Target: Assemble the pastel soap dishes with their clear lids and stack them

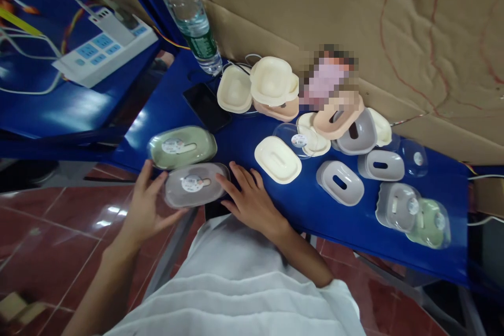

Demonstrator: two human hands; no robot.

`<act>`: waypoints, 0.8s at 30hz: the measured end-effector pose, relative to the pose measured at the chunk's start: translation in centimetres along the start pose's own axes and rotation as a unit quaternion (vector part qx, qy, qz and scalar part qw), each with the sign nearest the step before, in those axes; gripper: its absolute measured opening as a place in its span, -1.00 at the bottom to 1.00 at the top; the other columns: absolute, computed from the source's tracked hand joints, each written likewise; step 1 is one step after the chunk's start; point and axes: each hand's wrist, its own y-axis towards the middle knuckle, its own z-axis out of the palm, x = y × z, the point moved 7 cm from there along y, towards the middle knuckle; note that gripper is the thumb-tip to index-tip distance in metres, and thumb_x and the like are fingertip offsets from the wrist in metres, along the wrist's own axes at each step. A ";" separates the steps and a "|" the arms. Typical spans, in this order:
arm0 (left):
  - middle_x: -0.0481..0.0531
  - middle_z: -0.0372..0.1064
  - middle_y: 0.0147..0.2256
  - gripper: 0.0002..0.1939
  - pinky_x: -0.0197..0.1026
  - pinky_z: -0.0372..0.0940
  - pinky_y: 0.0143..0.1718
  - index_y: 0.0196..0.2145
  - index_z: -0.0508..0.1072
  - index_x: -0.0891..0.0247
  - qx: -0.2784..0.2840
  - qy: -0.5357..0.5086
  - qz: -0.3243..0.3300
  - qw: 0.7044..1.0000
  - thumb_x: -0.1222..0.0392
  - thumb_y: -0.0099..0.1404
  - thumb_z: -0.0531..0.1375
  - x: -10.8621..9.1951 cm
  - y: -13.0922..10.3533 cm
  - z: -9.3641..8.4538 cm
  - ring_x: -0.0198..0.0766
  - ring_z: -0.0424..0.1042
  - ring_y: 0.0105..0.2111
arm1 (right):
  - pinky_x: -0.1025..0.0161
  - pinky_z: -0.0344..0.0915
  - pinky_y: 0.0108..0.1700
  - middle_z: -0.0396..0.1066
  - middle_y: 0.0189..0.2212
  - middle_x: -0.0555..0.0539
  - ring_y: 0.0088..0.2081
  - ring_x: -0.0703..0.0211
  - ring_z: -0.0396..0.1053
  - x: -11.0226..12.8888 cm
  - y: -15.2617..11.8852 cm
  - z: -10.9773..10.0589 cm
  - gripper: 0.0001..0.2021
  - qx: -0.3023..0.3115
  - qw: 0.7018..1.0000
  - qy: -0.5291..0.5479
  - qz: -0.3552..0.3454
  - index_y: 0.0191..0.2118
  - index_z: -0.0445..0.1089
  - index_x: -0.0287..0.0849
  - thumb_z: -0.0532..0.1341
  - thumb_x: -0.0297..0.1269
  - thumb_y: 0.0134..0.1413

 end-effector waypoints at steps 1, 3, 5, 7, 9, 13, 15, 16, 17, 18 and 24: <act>0.31 -0.32 0.58 0.01 0.44 0.20 0.39 0.53 0.00 0.04 -0.005 -0.012 -0.007 1.000 0.01 0.29 0.42 0.5 0.2 -0.3 0.45 0.01 0.50 | -0.24 0.10 0.47 -0.05 0.55 -0.34 0.53 -0.14 0.03 0.3 0.4 0.1 -0.37 0.003 1.000 -0.003 -0.002 0.55 0.02 -0.07 0.14 -0.12 0.51; 0.33 -0.27 0.57 -0.02 0.43 0.19 0.40 0.52 0.02 0.04 -0.018 -0.030 -0.018 0.999 0.10 0.30 0.40 1.1 0.7 -0.7 0.40 0.04 0.49 | -0.28 0.08 0.47 -0.05 0.56 -0.33 0.52 -0.14 0.04 0.8 1.0 0.3 -0.35 0.008 1.000 -0.007 -0.005 0.57 -0.04 -0.07 0.12 -0.13 0.52; 0.32 -0.25 0.56 -0.03 0.44 0.16 0.42 0.51 0.02 0.05 -0.029 -0.042 -0.019 0.999 0.11 0.30 0.40 1.3 1.2 -0.9 0.39 0.02 0.50 | -0.31 0.05 0.47 -0.05 0.56 -0.32 0.52 -0.14 0.04 1.3 1.6 0.6 -0.33 0.010 1.000 -0.009 -0.004 0.58 -0.10 -0.07 0.11 -0.12 0.53; 0.28 -0.32 0.57 -0.03 0.46 0.11 0.44 0.50 0.01 0.04 -0.037 -0.046 -0.022 0.998 0.07 0.30 0.41 1.5 1.6 -1.0 0.40 -0.06 0.52 | -0.33 0.02 0.48 -0.05 0.56 -0.32 0.52 -0.14 0.05 1.7 2.0 0.8 -0.32 0.010 1.000 -0.011 -0.004 0.59 -0.13 -0.07 0.10 -0.11 0.53; 0.21 -0.41 0.59 -0.01 0.49 0.05 0.46 0.50 -0.03 0.00 -0.038 -0.044 -0.030 0.998 -0.02 0.32 0.42 1.9 1.9 -1.2 0.40 -0.12 0.53 | -0.32 0.02 0.47 -0.05 0.56 -0.32 0.51 -0.14 0.05 2.0 2.1 0.9 -0.31 0.008 1.000 -0.011 -0.005 0.59 -0.15 -0.08 0.09 -0.10 0.53; 0.19 -0.51 0.60 0.13 0.53 -0.13 0.49 0.54 -0.13 -0.04 -0.022 -0.084 -0.042 0.995 -0.43 0.28 0.35 3.2 2.3 -1.1 0.41 -0.30 0.56 | -0.30 0.02 0.48 0.01 0.54 -0.35 0.49 -0.14 0.09 1.9 2.1 0.8 -0.34 -0.009 1.000 -0.009 -0.008 0.58 -0.12 -0.14 0.06 -0.09 0.55; 0.24 -0.48 0.59 0.14 0.48 -0.16 0.50 0.55 -0.20 0.01 -0.031 -0.146 -0.056 0.987 -0.60 0.30 0.15 4.4 2.8 -1.1 0.39 -0.31 0.56 | -0.25 0.02 0.49 0.12 0.49 -0.34 0.46 -0.11 0.14 1.9 2.1 0.8 -0.38 -0.022 1.000 0.007 -0.004 0.55 -0.03 -0.16 0.06 -0.09 0.55; 0.26 -0.42 0.59 0.09 0.44 -0.11 0.50 0.55 -0.21 0.03 -0.043 -0.175 -0.073 0.981 -0.63 0.35 0.01 5.3 3.2 -1.1 0.36 -0.24 0.55 | -0.21 0.04 0.48 0.20 0.44 -0.32 0.44 -0.09 0.17 1.9 2.0 0.8 -0.41 -0.027 0.999 0.020 -0.003 0.53 0.04 -0.17 0.07 -0.09 0.54; 0.26 -0.34 0.58 0.01 0.39 -0.04 0.49 0.55 -0.20 0.04 -0.060 -0.200 -0.094 0.974 -0.61 0.41 -0.13 6.4 3.7 -1.1 0.31 -0.15 0.54 | -0.17 0.07 0.48 0.28 0.39 -0.31 0.41 -0.07 0.21 2.0 2.0 0.8 -0.44 -0.032 0.999 0.033 -0.003 0.49 0.11 -0.17 0.08 -0.10 0.54; 0.25 -0.26 0.57 -0.07 0.34 0.06 0.46 0.53 -0.18 0.04 -0.075 -0.218 -0.113 0.967 -0.56 0.46 -0.24 7.5 4.2 -1.1 0.24 -0.05 0.53 | -0.14 0.10 0.46 0.34 0.34 -0.29 0.38 -0.05 0.25 2.2 2.0 0.9 -0.48 -0.035 0.998 0.045 -0.005 0.45 0.17 -0.17 0.10 -0.10 0.53; 0.22 -0.03 0.52 -0.22 0.20 0.35 0.28 0.42 0.05 0.10 -0.108 -0.263 -0.156 0.946 -0.48 0.54 -0.18 11.8 7.4 -1.2 0.14 0.17 0.44 | -0.13 0.08 0.48 0.30 0.38 -0.23 0.40 -0.01 0.22 3.4 2.3 1.9 -0.45 -0.023 0.999 0.039 -0.025 0.50 0.11 -0.11 0.12 -0.16 0.52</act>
